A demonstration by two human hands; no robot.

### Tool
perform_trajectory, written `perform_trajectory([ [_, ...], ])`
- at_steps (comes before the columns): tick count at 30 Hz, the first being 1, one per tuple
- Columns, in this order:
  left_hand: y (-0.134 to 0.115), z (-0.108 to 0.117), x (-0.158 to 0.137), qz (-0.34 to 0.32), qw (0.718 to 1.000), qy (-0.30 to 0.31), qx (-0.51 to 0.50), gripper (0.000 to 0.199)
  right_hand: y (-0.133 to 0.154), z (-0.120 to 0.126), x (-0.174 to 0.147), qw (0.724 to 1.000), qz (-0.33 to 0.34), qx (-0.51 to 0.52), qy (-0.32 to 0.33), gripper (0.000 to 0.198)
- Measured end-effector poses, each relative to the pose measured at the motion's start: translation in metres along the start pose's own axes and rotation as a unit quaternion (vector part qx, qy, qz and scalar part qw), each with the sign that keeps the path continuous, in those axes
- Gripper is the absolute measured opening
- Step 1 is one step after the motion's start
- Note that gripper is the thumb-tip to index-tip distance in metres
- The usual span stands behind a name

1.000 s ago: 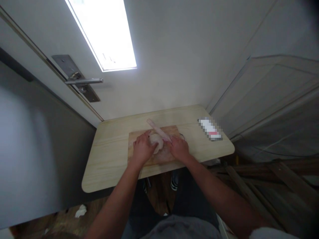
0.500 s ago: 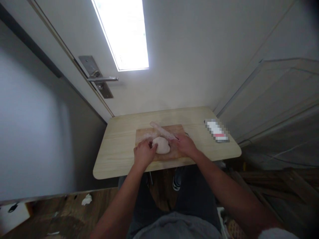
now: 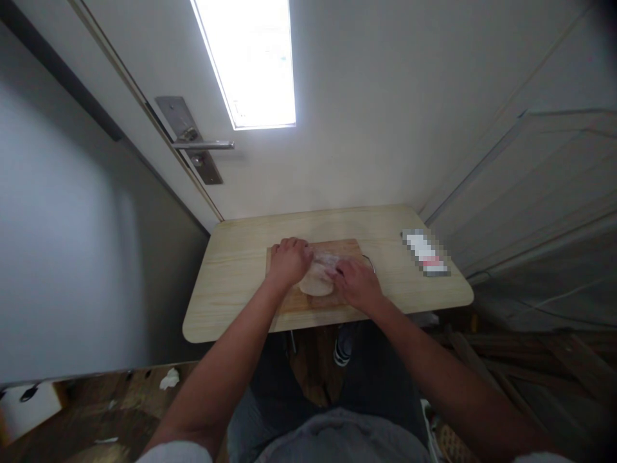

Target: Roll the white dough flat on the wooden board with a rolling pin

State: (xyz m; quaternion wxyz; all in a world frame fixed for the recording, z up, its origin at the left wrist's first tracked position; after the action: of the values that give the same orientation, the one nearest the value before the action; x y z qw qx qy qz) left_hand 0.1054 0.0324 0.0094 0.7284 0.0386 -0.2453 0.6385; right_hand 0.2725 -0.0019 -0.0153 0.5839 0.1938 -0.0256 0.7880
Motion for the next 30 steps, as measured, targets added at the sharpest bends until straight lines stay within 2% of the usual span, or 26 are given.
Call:
perform_trajectory([
  [4, -0.002, -0.012, -0.008, -0.023, 0.999, 0.030, 0.027, 0.037, -0.003, 0.006, 0.003, 0.998, -0.034, -0.033, -0.038, 0.047],
  [8, -0.001, -0.010, -0.014, -0.031, 0.999, 0.020, 0.021, 0.039, -0.003, 0.005, 0.007, 0.996, -0.044, -0.053, -0.047, 0.042],
  [14, -0.003, -0.008, -0.014, -0.024, 0.998, 0.012, 0.048, 0.037, -0.006, -0.008, 0.003, 0.995, -0.072, -0.065, -0.008, 0.054],
  [19, 0.000, -0.006, -0.011, -0.007, 0.998, 0.019, 0.057, 0.031, -0.010, -0.007, 0.006, 0.995, -0.073, -0.073, 0.005, 0.054],
  [25, 0.005, -0.003, 0.010, 0.003, 0.999, 0.021, 0.037, 0.027, -0.013, -0.003, 0.021, 0.995, -0.068, -0.079, -0.001, 0.056],
  [30, 0.003, -0.016, 0.034, 0.004, 0.998, 0.055, 0.026, 0.025, -0.013, -0.008, 0.024, 0.994, -0.070, -0.085, 0.006, 0.057],
])
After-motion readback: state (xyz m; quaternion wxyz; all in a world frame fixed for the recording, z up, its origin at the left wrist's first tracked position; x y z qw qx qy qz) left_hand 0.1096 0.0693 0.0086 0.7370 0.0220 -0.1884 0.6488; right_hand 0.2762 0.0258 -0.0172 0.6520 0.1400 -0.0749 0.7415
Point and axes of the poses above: each hand's wrist, its own x-axis towards the middle knuckle, its own z-axis out of the back of the hand, y = z × x, the point moved 7 cm from there along x, towards the middle knuckle, and after that the axes turned 14 degrees about -y, right-handed, at the moved point
